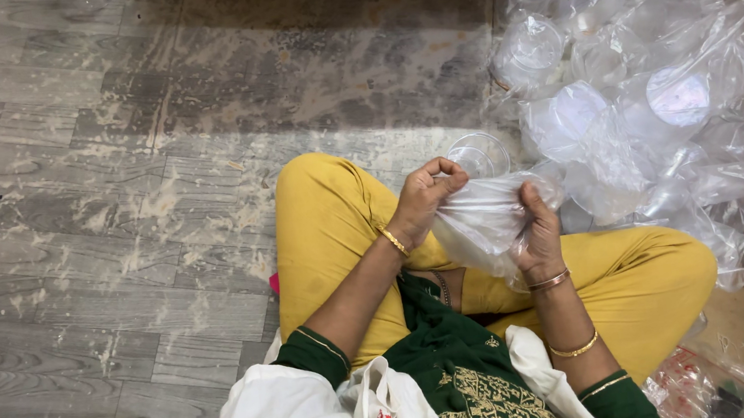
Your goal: The person sits on the floor and removes clear plastic cups from plastic bags one at a time, stacking the cups on the floor beside them and setting empty bags aside.
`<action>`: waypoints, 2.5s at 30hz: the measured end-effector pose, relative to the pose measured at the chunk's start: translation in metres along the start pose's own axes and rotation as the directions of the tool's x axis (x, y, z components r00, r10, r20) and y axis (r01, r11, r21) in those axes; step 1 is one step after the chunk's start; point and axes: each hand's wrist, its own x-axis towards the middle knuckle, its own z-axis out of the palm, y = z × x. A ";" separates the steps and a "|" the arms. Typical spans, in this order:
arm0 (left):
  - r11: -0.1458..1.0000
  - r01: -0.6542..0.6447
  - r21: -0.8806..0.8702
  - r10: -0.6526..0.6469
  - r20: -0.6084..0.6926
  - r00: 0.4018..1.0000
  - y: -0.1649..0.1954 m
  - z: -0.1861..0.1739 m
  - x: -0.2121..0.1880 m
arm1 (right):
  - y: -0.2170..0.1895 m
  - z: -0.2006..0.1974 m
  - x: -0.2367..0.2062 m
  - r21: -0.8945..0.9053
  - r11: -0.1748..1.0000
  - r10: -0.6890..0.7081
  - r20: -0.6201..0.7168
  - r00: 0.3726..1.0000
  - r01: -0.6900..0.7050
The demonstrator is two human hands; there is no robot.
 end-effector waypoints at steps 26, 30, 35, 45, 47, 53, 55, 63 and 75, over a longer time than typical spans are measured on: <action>0.665 -0.365 0.651 0.291 0.224 0.930 -0.001 0.031 -0.020 | 0.027 -0.034 0.010 -0.365 0.899 -0.239 0.050 0.970 0.240; 0.683 -0.385 0.621 0.296 0.246 0.923 -0.004 0.032 -0.020 | 0.028 -0.032 0.011 -0.360 0.900 -0.259 0.008 0.966 0.244; 0.663 -0.286 0.692 0.269 0.135 0.953 -0.006 0.030 -0.019 | 0.032 -0.027 0.010 -0.333 0.920 -0.226 -0.025 0.974 0.205; 0.737 -0.272 0.619 0.304 0.055 0.951 -0.005 0.030 -0.020 | 0.025 -0.032 0.011 -0.356 0.905 -0.219 0.079 0.972 0.233; 0.731 -0.290 0.618 0.312 0.075 0.947 -0.006 0.030 -0.020 | 0.025 -0.030 0.009 -0.337 0.902 -0.239 0.131 0.962 0.270; 0.688 -0.404 0.604 0.335 0.230 0.914 -0.007 0.033 -0.023 | 0.028 -0.035 0.009 -0.366 0.891 -0.245 0.115 0.963 0.270; 0.710 -0.379 0.594 0.312 0.217 0.925 -0.007 0.033 -0.022 | 0.031 -0.040 0.011 -0.371 0.888 -0.252 0.102 0.962 0.272; 0.641 -0.541 0.544 0.441 0.317 0.840 -0.016 0.033 -0.022 | 0.034 -0.028 0.006 -0.416 0.876 -0.234 0.082 0.969 0.246; 0.997 -0.064 0.045 0.046 0.326 0.944 -0.029 0.022 -0.011 | 0.023 -0.020 0.010 -0.288 0.946 -0.118 0.114 0.986 0.147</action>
